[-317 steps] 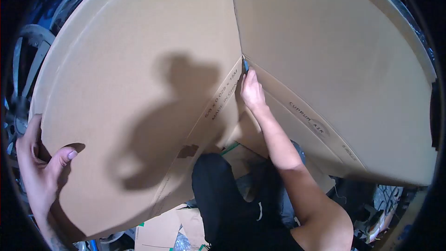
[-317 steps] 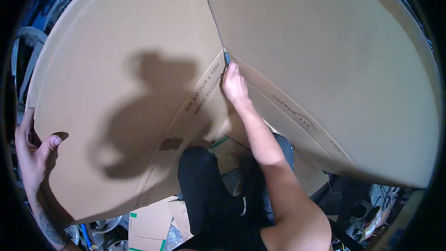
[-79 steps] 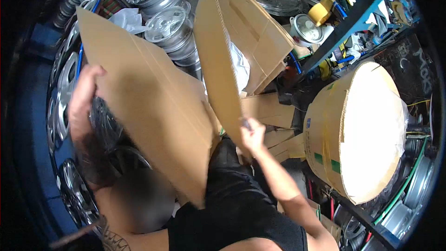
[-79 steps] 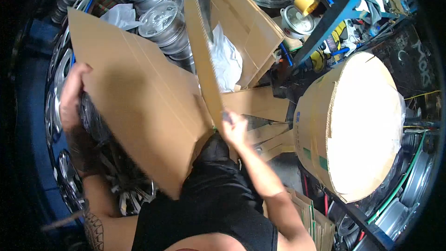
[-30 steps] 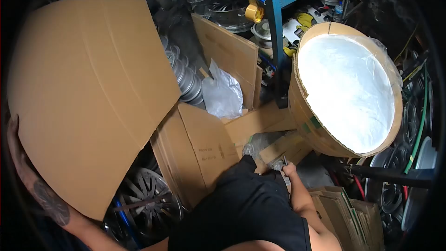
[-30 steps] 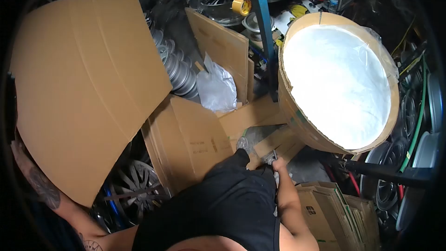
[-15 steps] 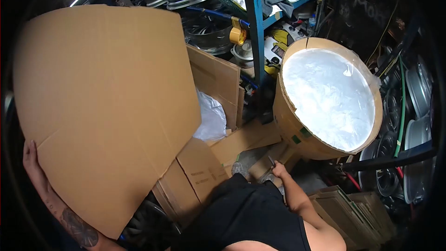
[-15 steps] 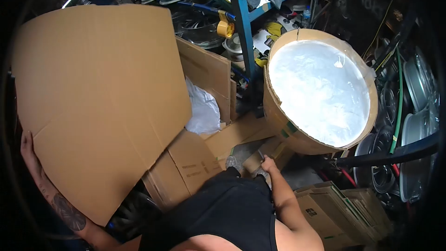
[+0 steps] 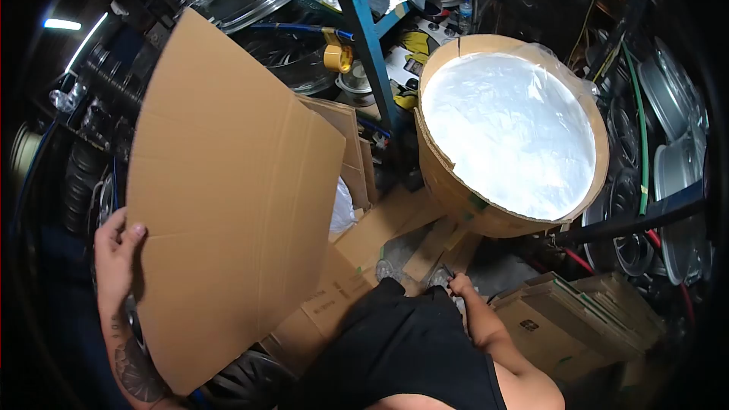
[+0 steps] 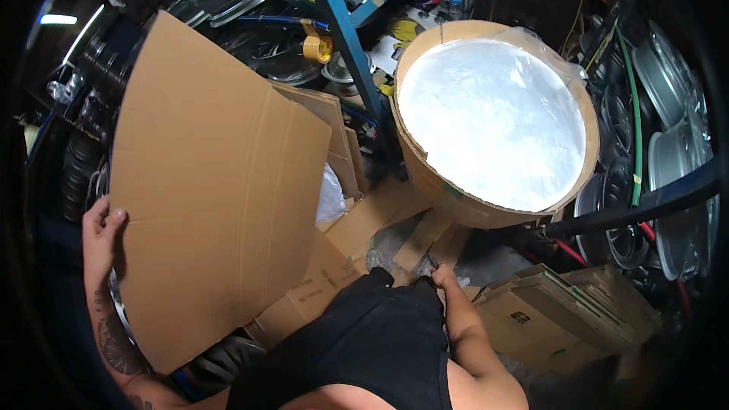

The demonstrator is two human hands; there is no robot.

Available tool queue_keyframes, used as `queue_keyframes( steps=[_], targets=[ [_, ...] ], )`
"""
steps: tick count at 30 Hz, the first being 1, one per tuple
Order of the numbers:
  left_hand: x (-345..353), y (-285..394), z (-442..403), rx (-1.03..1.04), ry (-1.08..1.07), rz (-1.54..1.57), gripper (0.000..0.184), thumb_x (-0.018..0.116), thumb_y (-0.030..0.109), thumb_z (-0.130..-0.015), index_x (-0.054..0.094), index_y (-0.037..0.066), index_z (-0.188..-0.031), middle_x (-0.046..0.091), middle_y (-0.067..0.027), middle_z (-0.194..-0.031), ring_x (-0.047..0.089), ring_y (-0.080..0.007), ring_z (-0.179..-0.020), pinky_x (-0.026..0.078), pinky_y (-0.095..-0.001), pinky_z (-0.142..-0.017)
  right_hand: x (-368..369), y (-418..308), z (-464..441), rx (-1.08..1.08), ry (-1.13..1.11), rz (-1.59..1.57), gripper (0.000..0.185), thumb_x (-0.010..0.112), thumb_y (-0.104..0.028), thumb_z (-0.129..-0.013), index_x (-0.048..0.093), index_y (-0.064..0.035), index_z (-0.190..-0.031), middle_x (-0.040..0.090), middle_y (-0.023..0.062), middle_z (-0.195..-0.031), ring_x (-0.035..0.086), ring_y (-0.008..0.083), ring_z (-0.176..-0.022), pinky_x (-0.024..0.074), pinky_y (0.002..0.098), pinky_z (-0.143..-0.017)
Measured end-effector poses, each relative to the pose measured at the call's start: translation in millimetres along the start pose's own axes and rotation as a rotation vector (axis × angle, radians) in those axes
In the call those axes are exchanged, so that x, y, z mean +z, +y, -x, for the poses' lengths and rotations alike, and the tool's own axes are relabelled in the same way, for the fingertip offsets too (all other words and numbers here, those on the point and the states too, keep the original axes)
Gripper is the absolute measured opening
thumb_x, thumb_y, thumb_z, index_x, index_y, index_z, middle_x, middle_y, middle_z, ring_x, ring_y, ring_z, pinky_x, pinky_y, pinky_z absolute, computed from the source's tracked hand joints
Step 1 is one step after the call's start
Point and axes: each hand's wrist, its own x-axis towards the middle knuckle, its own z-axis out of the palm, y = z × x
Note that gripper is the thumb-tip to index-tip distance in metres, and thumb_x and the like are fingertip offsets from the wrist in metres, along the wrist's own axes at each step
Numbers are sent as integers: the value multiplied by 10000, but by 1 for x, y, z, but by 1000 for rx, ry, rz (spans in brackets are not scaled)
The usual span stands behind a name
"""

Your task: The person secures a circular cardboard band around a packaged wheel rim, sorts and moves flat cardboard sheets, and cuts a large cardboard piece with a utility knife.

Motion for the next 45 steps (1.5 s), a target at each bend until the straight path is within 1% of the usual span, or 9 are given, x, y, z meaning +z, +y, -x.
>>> queue_keyframes(
  steps=[2,5,9,12,19,24,34,40,45],
  targets=[
    [20,10,-7,1,-56,-36,328,619,135,-1015,617,-80,-1263,729,-103,-1071,669,-124,-956,521,-262,-860,-1,5,0,45,-12,-59,301,602,-244,-1015,664,1,-1178,775,156,-952,761,286,-692,600,424,-673],
    [42,26,-16,25,-111,-74,318,597,84,-1008,613,-102,-1265,733,-113,-1054,665,-126,-951,523,-268,-851,0,12,-2,204,-136,-193,467,601,-376,-987,631,-54,-1325,650,241,-1317,599,402,-1258,479,461,-1052],
    [40,46,-17,67,-158,-175,292,596,59,-989,619,-101,-1232,734,-109,-1034,665,-133,-949,520,-270,-852,3,12,3,245,-99,-304,492,614,-399,-985,620,-65,-1346,631,255,-1339,575,396,-1291,475,459,-1058],
    [13,48,-26,66,-126,-157,280,622,113,-977,644,-85,-1174,709,-78,-1041,642,-139,-986,505,-289,-887,25,27,-8,162,23,-217,326,601,-228,-1021,626,7,-1245,772,162,-956,743,283,-629,589,404,-573],
    [-84,51,-115,329,-118,-301,517,685,376,-979,622,-57,-1255,695,-105,-1139,622,-188,-1116,437,-321,-1029,-10,-20,39,237,-35,-484,360,574,-202,-1029,559,-8,-1332,761,173,-958,718,271,-614,562,416,-557],
    [-115,54,-127,358,20,-455,486,659,250,-1013,539,-8,-1408,591,-138,-1381,541,-226,-1295,401,-356,-1115,38,30,-13,109,11,-315,360,572,-291,-1058,573,-113,-1371,752,143,-931,714,252,-639,534,390,-509],
    [-67,98,-142,653,-24,-625,352,543,99,-1045,559,21,-1388,599,-133,-1337,578,-226,-1248,436,-354,-1100,-37,-14,48,228,176,-879,268,561,-282,-1055,584,-53,-1193,708,107,-812,620,208,-537,496,371,-483],
    [80,152,-134,1079,-427,-228,202,685,143,-897,628,-50,-891,604,-76,-728,605,-173,-672,476,-277,-659,-49,-24,78,115,457,-1283,225,510,-198,-1045,591,-28,-1167,649,105,-776,568,186,-502,452,335,-429],
    [151,164,-142,1487,-301,-129,300,725,-87,-735,685,2,-1018,714,-154,-849,730,-295,-722,571,-330,-652,-58,-49,132,13,642,-1527,84,504,-101,-999,573,-88,-1045,530,46,-693,461,148,-462,367,304,-388]
  ],
)
